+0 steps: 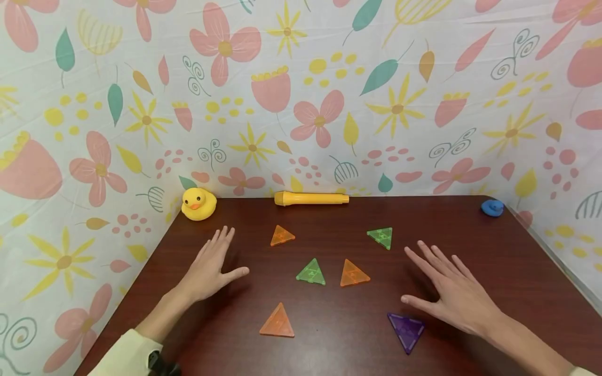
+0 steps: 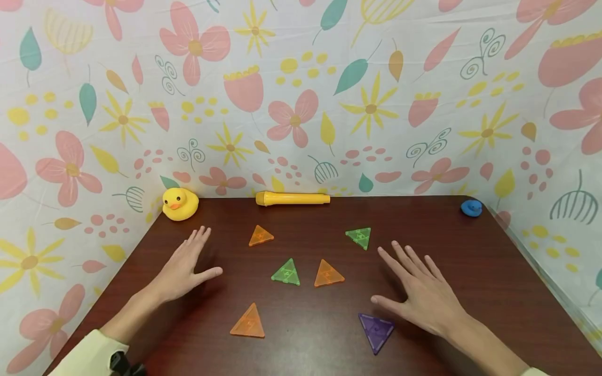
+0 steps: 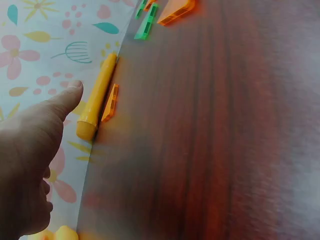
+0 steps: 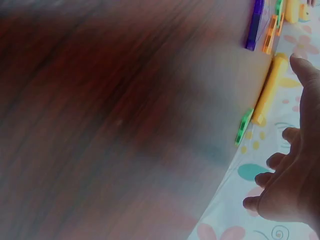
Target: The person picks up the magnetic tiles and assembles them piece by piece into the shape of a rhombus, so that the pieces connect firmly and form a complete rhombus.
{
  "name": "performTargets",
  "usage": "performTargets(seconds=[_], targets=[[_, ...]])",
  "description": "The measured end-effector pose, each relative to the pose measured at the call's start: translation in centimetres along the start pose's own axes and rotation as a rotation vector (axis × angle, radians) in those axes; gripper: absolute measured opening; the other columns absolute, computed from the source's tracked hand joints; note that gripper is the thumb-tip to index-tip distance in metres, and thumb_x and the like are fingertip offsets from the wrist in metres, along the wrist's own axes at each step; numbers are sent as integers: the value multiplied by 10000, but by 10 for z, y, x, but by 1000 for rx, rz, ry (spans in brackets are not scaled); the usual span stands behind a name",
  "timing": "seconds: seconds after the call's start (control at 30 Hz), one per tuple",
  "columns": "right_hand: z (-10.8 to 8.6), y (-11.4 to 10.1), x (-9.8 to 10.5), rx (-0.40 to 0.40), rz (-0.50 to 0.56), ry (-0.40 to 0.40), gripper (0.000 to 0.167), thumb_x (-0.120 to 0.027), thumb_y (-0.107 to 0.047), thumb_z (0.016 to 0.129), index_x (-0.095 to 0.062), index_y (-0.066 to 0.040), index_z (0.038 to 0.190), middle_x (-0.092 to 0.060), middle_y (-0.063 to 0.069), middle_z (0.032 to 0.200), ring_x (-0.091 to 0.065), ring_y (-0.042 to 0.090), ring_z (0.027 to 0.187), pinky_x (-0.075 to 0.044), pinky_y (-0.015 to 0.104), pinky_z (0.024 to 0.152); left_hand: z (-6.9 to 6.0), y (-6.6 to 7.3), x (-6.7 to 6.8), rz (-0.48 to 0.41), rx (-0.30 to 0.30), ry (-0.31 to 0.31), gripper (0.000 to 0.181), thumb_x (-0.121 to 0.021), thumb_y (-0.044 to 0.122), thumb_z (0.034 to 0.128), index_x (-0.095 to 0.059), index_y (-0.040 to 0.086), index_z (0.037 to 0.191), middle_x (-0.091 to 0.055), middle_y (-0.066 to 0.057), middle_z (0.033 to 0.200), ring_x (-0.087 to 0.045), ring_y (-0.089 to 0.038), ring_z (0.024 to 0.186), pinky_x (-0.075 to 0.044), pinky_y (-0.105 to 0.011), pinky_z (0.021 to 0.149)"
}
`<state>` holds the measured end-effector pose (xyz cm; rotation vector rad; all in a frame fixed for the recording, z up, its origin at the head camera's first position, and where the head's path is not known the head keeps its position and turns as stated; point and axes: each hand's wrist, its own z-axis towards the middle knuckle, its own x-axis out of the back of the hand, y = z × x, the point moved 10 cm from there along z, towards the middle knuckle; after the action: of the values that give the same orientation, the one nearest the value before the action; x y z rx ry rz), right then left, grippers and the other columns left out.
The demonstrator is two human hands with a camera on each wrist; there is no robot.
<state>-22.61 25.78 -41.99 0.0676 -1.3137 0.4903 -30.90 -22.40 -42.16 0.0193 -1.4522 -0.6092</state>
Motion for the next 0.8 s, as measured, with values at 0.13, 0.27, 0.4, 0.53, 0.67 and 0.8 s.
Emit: performTargets(seconds=[0.13, 0.27, 0.4, 0.53, 0.67, 0.8], targets=[[9, -11, -2, 19, 93, -8, 1043, -788, -664, 871, -290, -269, 1697, -297, 143, 1724, -297, 448, 1551, -42, 558, 1295, 11, 0, 3, -98, 7, 21, 1088, -816, 472, 937, -173, 22, 1691, -172, -225, 1741, -162, -441, 1597, -231, -692, 1215], [20, -22, -7, 46, 169, -20, 1060, -833, -632, 846, -324, -230, 1685, -343, 157, 1700, -363, 463, 1512, -242, 663, 1219, 23, -2, 5, -180, 31, 32, 1036, -816, 437, 948, -204, 65, 1696, -239, -186, 1734, -266, -422, 1571, -293, -670, 1201], [30, -35, -11, 89, 221, 1, 1035, -867, -583, 839, -378, -185, 1659, -415, 175, 1655, -452, 452, 1457, -393, 689, 1106, 37, -3, 4, -246, 52, 47, 967, -814, 437, 951, -278, 99, 1683, -345, -155, 1698, -360, -406, 1528, -334, -649, 1190], [39, -48, -14, 136, 284, 36, 952, -885, -519, 852, -451, -138, 1610, -504, 175, 1588, -527, 425, 1401, -475, 666, 1042, 55, -1, 1, -316, 50, 70, 875, -829, 374, 952, -375, 84, 1641, -475, -163, 1610, -461, -396, 1463, -387, -599, 1175], [50, -57, -24, 129, 333, 16, 890, -872, -521, 866, -494, -131, 1572, -547, 129, 1550, -541, 392, 1392, -462, 669, 1059, 74, 1, -6, -366, 58, 60, 796, -830, 318, 957, -435, 81, 1606, -537, -168, 1553, -510, -383, 1424, -415, -565, 1165], [63, -66, -38, 111, 358, -21, 882, -881, -529, 854, -516, -137, 1554, -570, 86, 1524, -556, 339, 1374, -441, 666, 1083, 90, 1, -17, -380, 70, 26, 761, -816, 322, 970, -452, 86, 1596, -543, -156, 1552, -511, -367, 1426, -415, -559, 1167]])
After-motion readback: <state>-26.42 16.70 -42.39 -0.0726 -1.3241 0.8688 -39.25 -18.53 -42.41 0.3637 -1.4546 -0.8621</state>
